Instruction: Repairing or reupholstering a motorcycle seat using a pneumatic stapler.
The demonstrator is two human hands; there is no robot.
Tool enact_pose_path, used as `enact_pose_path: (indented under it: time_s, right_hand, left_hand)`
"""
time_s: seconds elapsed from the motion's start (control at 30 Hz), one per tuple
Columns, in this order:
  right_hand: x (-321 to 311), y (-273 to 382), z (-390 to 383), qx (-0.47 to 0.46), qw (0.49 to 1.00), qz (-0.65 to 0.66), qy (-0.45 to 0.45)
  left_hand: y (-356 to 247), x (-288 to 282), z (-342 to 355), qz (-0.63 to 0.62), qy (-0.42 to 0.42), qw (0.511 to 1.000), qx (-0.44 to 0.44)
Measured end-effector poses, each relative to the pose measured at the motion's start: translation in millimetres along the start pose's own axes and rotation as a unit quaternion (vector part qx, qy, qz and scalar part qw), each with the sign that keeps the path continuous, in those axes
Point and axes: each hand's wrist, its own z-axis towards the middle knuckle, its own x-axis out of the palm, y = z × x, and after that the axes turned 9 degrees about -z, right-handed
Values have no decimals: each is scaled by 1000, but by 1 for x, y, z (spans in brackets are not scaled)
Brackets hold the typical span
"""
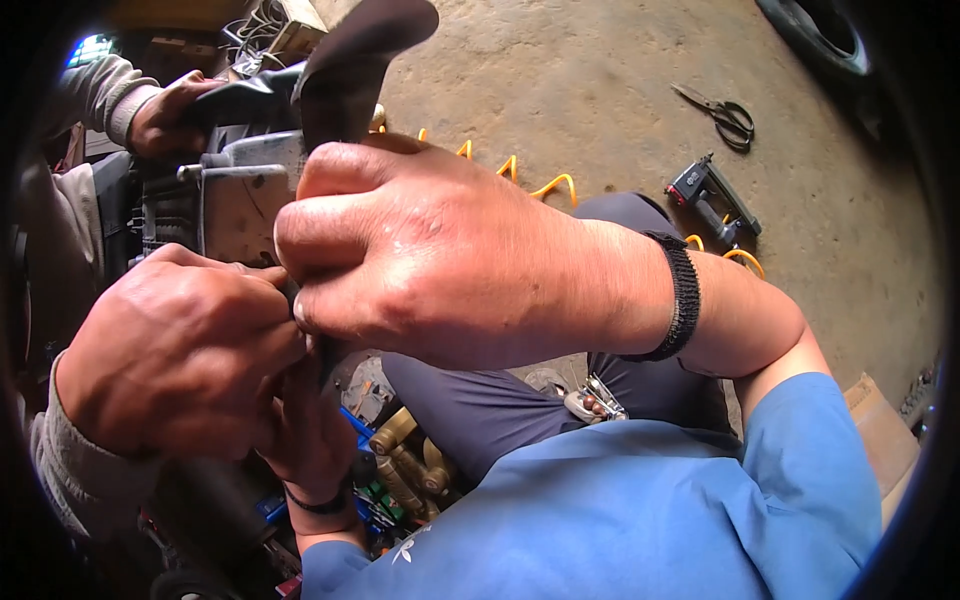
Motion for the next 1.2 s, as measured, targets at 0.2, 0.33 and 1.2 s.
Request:
enact_pose_path:
  time_s: [0.2, 0.33, 1.2]
  right_hand:
    - [-50, -6, -24, 97, 995, -25, 26]
    - [-149, -38, -128, 317, 917, -237, -41]
    - [-195, -70, -368, 772, 636, -13, 10]
  left_hand:
    - [0, 8, -1, 133, 27, 989, 66]
    - [1, 16, -6, 3, -28, 999, -22]
    - [-45, 155, 15, 96, -561, 803, -176]
